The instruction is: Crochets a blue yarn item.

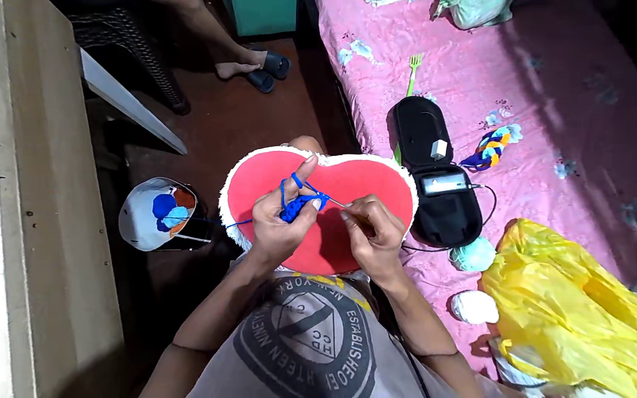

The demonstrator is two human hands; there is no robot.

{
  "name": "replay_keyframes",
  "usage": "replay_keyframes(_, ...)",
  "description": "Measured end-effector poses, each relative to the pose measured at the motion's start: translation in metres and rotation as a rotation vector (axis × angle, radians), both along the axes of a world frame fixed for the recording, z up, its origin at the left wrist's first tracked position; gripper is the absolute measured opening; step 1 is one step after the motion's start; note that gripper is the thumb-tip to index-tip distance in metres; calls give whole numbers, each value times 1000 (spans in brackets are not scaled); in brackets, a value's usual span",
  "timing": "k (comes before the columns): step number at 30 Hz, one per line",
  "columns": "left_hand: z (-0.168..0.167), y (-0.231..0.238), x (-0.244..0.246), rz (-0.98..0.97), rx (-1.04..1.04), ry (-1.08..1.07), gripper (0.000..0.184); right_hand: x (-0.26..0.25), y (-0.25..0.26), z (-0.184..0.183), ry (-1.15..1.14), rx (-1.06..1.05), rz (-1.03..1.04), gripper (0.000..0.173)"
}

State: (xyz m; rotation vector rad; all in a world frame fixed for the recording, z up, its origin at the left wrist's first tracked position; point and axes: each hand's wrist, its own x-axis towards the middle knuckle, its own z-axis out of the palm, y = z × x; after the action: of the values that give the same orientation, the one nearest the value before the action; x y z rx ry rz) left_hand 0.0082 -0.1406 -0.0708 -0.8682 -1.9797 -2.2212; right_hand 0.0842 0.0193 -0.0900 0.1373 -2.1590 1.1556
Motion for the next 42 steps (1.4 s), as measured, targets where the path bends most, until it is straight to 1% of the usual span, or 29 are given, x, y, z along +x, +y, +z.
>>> replay_keyframes(7, 1, -6, -7, -71, -21, -128, 50, 4, 5, -2, 24, 146, -19, 9)
replay_keyframes(9, 0, -8, -9, -85, -16, -147, 48, 5, 8, -2, 9, 149, 0, 9)
replay_keyframes(10, -1, -8, -10, -97, -7, -157, 48, 5, 10, -2, -11, 117, 23, 9)
replay_keyframes(11, -1, -9, -10, -113, 2, -176, 47, 6, 11, -1, -49, 45, 61, 8)
replay_keyframes(12, -2, -9, -10, -129, 17, -200, 48, 7, 13, 0, -108, -73, 110, 5)
replay_keyframes(13, -3, -8, -10, -151, 37, -230, 48, 9, 15, 2, -184, -234, 167, 2)
replay_keyframes(15, -4, -6, -9, -197, 92, -301, 51, 9, 20, 6, -374, -610, 287, 11)
replay_keyframes(17, -6, -2, -6, -219, 141, -384, 53, 7, 23, 6, -529, -968, 436, 12)
replay_keyframes(18, -7, 1, -5, -215, 158, -413, 54, 6, 24, 4, -576, -1104, 508, 11)
replay_keyframes(19, -8, 4, -3, -202, 159, -422, 54, 5, 24, 2, -598, -1199, 560, 9)
replay_keyframes(20, -9, 7, 0, -176, 138, -399, 54, 5, 22, 2, -602, -1241, 587, 9)
replay_keyframes(21, -11, 9, 3, -133, 92, -335, 54, 4, 20, 3, -593, -1226, 577, 9)
replay_keyframes(22, -13, 12, 6, -84, 30, -235, 53, 4, 16, 7, -575, -1152, 528, 10)
replay_keyframes(24, -21, 18, 13, -3, -61, 30, 45, 3, 10, 17, -538, -920, 394, 12)
replay_keyframes(25, -26, 21, 15, 29, -75, 144, 40, 2, 7, 21, -523, -846, 345, 13)
replay_keyframes(26, -29, 23, 16, 53, -71, 201, 37, 1, 6, 22, -506, -839, 321, 14)
replay_keyframes(27, -30, 23, 16, 57, -50, 193, 36, 0, 5, 22, -487, -885, 322, 14)
replay_keyframes(28, -29, 21, 17, 39, -21, 137, 37, 0, 5, 19, -460, -946, 334, 14)
replay_keyframes(29, -25, 18, 18, 12, 6, 53, 38, 1, 4, 14, -421, -979, 340, 13)
replay_keyframes(30, -21, 16, 18, -19, 28, -43, 41, 3, 3, 9, -368, -954, 329, 13)
replay_keyframes(31, -16, 13, 17, -52, 52, -136, 44, 5, 1, 4, -300, -873, 286, 14)
replay_keyframes(32, -13, 11, 16, -92, 78, -220, 46, 8, 0, -1, -224, -742, 222, 15)
replay_keyframes(34, -8, 7, 11, -163, 105, -323, 48, 11, 1, -12, -79, -421, 102, 6)
replay_keyframes(35, -6, 5, 7, -197, 121, -357, 45, 11, 2, -15, -18, -272, 51, 2)
replay_keyframes(37, -2, 2, 1, -253, 157, -424, 39, 10, 8, -17, 55, -32, -15, 6)
replay_keyframes(38, -1, 1, -2, -275, 173, -460, 38, 10, 11, -17, 79, 49, -23, 7)
replay_keyframes(40, -2, -1, -7, -332, 215, -540, 33, 9, 17, -17, 102, 118, 3, 9)
replay_keyframes(41, -3, -3, -10, -368, 231, -563, 29, 10, 20, -17, 87, 89, 38, 10)
replay_keyframes(42, -5, -5, -12, -403, 243, -579, 26, 12, 23, -18, 51, 8, 85, 9)
